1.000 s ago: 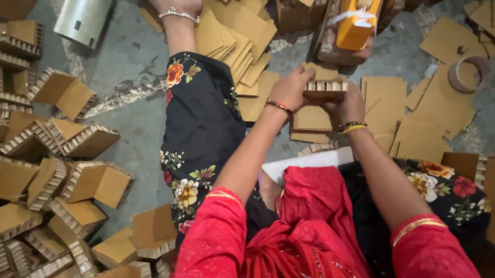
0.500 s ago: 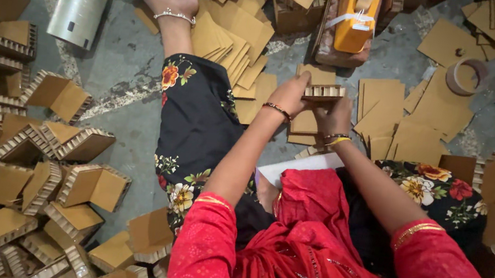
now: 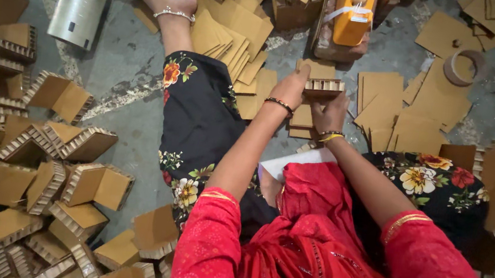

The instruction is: The person sits on the floor and assembles small cardboard boxes by folding flat pieces and securing the edges with a tape dispenser. They repeatedly pick up flat cardboard, fold it into a box shape, and apply tape to the seams.

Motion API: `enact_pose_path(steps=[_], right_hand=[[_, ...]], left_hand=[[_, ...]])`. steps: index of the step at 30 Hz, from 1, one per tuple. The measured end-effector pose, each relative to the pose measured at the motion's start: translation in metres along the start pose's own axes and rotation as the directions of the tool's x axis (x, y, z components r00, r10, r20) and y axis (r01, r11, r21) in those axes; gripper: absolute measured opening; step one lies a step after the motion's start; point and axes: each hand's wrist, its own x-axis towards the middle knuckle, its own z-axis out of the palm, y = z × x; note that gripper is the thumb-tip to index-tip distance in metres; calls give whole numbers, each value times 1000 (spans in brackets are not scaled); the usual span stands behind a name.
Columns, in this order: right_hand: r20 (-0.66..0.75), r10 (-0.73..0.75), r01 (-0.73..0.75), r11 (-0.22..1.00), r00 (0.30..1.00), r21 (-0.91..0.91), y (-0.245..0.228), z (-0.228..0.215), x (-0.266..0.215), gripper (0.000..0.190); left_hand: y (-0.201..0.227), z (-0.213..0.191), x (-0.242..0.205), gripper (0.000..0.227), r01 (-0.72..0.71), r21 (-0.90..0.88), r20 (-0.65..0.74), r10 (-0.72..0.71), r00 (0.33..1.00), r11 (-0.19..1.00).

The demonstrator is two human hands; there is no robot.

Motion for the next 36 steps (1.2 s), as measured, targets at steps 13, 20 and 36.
enact_pose_path(steps=[13,20,36], right_hand=[[143,242,-271,666,960,695,-20,-62,183,32],[-235,-190,181,982,953,-59,-60,-68,196,35],[161,383,-404,907,910,124,29,-36,62,38]], left_hand=[[10,6,0,31,-43,-4,-119,42,992,999],[16,6,-4,37,-39,55,-143,46,989,998],[4,13,59,35,-88,-13,-102,87,991,996]])
